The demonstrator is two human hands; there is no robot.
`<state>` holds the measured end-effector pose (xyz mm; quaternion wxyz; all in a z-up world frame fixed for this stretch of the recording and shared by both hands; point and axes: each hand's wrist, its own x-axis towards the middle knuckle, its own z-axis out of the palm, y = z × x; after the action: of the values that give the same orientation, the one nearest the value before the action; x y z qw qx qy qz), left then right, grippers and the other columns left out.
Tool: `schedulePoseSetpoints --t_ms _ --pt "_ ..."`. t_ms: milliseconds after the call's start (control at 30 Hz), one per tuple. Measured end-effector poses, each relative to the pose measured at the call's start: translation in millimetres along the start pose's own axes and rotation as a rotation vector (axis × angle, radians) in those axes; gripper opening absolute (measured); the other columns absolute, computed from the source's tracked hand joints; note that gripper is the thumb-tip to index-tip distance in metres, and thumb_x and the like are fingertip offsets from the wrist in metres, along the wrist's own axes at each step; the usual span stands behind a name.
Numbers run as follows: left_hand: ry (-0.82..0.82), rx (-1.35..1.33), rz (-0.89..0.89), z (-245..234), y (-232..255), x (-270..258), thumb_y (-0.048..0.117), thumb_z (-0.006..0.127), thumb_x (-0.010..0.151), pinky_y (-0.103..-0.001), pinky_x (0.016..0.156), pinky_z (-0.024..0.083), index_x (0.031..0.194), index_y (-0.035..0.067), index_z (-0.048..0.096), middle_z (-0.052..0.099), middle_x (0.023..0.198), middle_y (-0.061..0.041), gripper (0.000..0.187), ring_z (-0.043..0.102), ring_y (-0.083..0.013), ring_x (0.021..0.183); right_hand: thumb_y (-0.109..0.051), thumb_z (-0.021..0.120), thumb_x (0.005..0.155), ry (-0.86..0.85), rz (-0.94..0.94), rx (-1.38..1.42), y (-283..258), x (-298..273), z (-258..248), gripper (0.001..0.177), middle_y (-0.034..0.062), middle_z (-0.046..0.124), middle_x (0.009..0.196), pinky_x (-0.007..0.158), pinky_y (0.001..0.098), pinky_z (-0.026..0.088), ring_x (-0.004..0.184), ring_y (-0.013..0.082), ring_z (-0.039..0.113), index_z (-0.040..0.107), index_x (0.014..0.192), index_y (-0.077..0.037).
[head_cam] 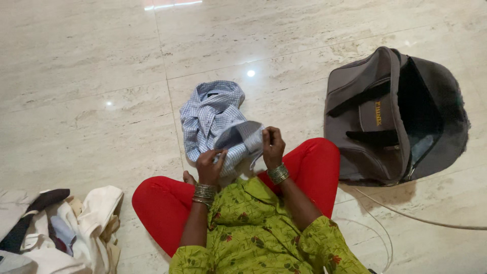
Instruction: The person sits on the floor and folds several pieces of clothing, including light-colored pants, a blue and white checkered shirt, a blue striped shirt, and dark trousers. The person folds each item by hand and places them into a pile.
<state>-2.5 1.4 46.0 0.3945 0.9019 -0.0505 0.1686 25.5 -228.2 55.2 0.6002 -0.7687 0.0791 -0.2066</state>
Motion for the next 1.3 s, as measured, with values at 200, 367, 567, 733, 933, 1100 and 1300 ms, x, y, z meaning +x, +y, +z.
schedulePoseSetpoints --t_ms 200,367,567,733,933,1100,1300 --pt "0.581 -0.107 -0.163 -20.5 -14.0 3.2 0.013 0.082 0.093 -0.027 0.052 0.04 0.094 0.002 0.078 0.073 0.08 -0.006 0.011 0.058 -0.0131 0.061 -0.028 0.063 0.111 0.259 -0.139 0.261 11.5 33.9 -19.2 0.024 -0.0024 0.057 0.092 0.07 0.0232 0.045 0.079 0.0055 0.048 0.059 0.109 -0.004" --pt "0.793 -0.282 -0.266 -30.9 -40.0 9.5 0.013 0.077 0.098 -0.023 0.055 0.043 0.099 0.0 0.076 0.075 0.088 -0.006 0.013 0.058 -0.0076 0.065 -0.028 0.066 0.108 0.392 -0.101 0.305 50.0 69.8 -49.1 0.024 0.0002 0.061 0.097 0.077 0.0229 0.049 0.085 0.0069 0.054 0.06 0.111 -0.005" --pt "0.992 -0.289 -0.279 -47.7 -81.3 10.6 0.014 0.077 0.106 -0.022 0.067 0.05 0.102 -0.003 0.069 0.071 0.092 -0.005 0.019 0.058 -0.0099 0.076 -0.036 0.056 0.102 0.809 0.053 0.501 87.3 104.8 -114.0 0.025 0.006 0.066 0.085 0.06 0.0297 0.048 0.071 0.0166 0.062 0.055 0.103 -0.01" --pt "0.463 -0.483 -0.302 -25.0 -66.7 2.7 0.018 0.074 0.1 -0.023 0.057 0.043 0.098 0.0 0.072 0.069 0.081 -0.003 0.019 0.054 -0.0076 0.066 -0.029 0.059 0.114 0.38 -0.081 0.258 68.5 77.1 -70.5 0.024 0.0051 0.065 0.106 0.093 0.0333 0.052 0.1 0.0154 0.061 0.055 0.111 -0.006" --pt "-0.343 -0.182 -0.079 23.4 -28.3 -17.9 0.039 0.075 0.093 -0.031 0.051 0.048 0.091 0.005 0.078 0.07 0.066 -0.009 0.034 0.064 -0.0159 0.054 -0.013 0.066 0.096 -0.192 -0.588 -0.411 18.7 14.8 17.3 0.036 0.0202 0.058 0.128 0.093 0.0457 0.053 0.113 0.041 0.062 0.054 0.128 -0.002" --pt "-0.865 -0.364 -0.149 53.5 6.2 -50.8 0.047 0.069 0.095 -0.034 0.05 0.05 0.091 0.008 0.077 0.072 0.068 -0.008 0.04 0.062 -0.0153 0.05 -0.016 0.066 0.089 -0.713 -0.204 -0.63 18.7 0.4 40.6 0.042 0.0189 0.06 0.126 0.072 0.0506 0.053 0.094 0.0403 0.067 0.06 0.131 -0.011" --pt "-0.314 -0.226 0.055 46.2 18.6 -48.3 0.038 0.073 0.094 -0.038 0.056 0.053 0.093 0.004 0.074 0.073 0.08 -0.013 0.033 0.065 -0.0235 0.059 -0.012 0.072 0.08 -0.557 -0.213 -0.503 38.7 0.0 21.5 0.021 0.0127 0.066 0.093 0.07 0.0445 0.052 0.084 0.0356 0.066 0.062 0.098 -0.008"
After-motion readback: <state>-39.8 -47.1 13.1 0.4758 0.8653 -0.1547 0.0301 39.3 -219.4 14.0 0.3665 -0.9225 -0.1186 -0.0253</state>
